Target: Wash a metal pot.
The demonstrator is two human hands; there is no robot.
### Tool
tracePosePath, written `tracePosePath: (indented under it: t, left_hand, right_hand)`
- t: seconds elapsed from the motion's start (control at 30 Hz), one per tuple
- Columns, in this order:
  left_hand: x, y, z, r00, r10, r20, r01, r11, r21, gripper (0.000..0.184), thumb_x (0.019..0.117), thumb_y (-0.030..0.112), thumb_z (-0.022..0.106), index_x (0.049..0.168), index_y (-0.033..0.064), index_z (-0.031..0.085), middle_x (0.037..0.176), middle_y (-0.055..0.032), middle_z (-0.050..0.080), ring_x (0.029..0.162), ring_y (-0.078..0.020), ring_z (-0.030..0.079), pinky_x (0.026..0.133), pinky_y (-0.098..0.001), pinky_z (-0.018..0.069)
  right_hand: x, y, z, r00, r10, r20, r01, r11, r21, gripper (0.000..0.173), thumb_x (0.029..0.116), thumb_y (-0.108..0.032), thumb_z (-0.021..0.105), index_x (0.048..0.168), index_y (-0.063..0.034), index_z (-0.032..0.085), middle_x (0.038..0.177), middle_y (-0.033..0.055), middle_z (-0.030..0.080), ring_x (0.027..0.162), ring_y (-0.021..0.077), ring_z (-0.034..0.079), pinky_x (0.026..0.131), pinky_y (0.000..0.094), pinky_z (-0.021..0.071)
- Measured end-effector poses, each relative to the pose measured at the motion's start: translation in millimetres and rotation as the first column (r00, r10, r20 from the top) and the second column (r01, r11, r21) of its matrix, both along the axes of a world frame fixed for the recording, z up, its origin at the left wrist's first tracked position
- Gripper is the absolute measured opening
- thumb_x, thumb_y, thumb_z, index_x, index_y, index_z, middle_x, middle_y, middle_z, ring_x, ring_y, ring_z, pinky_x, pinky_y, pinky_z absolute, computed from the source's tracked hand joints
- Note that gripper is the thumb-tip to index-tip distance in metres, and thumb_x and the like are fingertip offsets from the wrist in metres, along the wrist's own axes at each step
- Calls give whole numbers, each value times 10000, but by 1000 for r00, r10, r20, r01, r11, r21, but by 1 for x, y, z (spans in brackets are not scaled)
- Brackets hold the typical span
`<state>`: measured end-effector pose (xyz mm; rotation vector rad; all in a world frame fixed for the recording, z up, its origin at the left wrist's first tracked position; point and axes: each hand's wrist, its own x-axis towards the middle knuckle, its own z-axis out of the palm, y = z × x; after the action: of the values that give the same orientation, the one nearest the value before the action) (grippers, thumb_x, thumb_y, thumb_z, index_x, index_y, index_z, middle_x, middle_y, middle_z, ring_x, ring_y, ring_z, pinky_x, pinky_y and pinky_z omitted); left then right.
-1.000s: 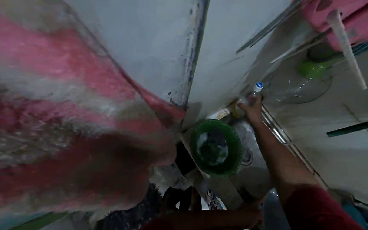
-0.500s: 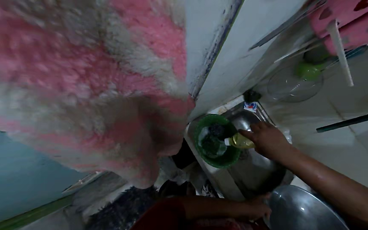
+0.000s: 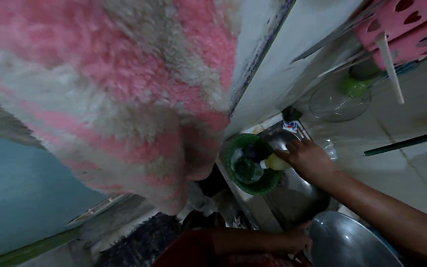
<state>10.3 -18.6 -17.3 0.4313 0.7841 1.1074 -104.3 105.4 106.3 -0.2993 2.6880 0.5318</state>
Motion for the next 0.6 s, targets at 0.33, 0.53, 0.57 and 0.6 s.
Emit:
tracePosePath:
  t: [0.33,0.53,0.57,0.6]
  left_hand:
    - [-5,1,1,1000,-2,-1,2,998,-67,820,981,-41,470,1653,197,65,1503,-252,398,1114,-323,560,844,-499,524]
    - [-18,-5,1,997,-34,-65,29,997,-77,779,1026,18,463,1647,175,21,1187,-204,550,930,-204,527,840,-374,463]
    - [-21,-7,1,996,-36,-77,30,997,-74,762,1032,23,459,1646,161,29,1159,-195,555,910,-194,526,826,-363,462]
    - [-23,-8,1,995,-26,-96,20,998,-62,745,1032,21,459,1643,138,49,1140,-190,563,893,-187,531,810,-353,464]
  right_hand:
    - [1,16,-12,989,-135,58,140,985,-96,509,898,27,678,1367,-170,663,1178,223,688,1144,429,638,988,590,474]
    - [-21,97,-49,685,-728,-12,464,449,-764,746,785,-142,896,1435,-56,542,1333,266,595,1251,483,517,1029,673,421]
    - [-31,100,-56,600,-800,1,439,328,-836,799,811,-156,878,1482,-61,455,1368,271,563,1240,458,539,999,636,465]
    - [-44,102,-62,520,-854,26,390,210,-896,863,826,-164,865,1526,-71,369,1408,263,532,1248,415,552,1000,589,488]
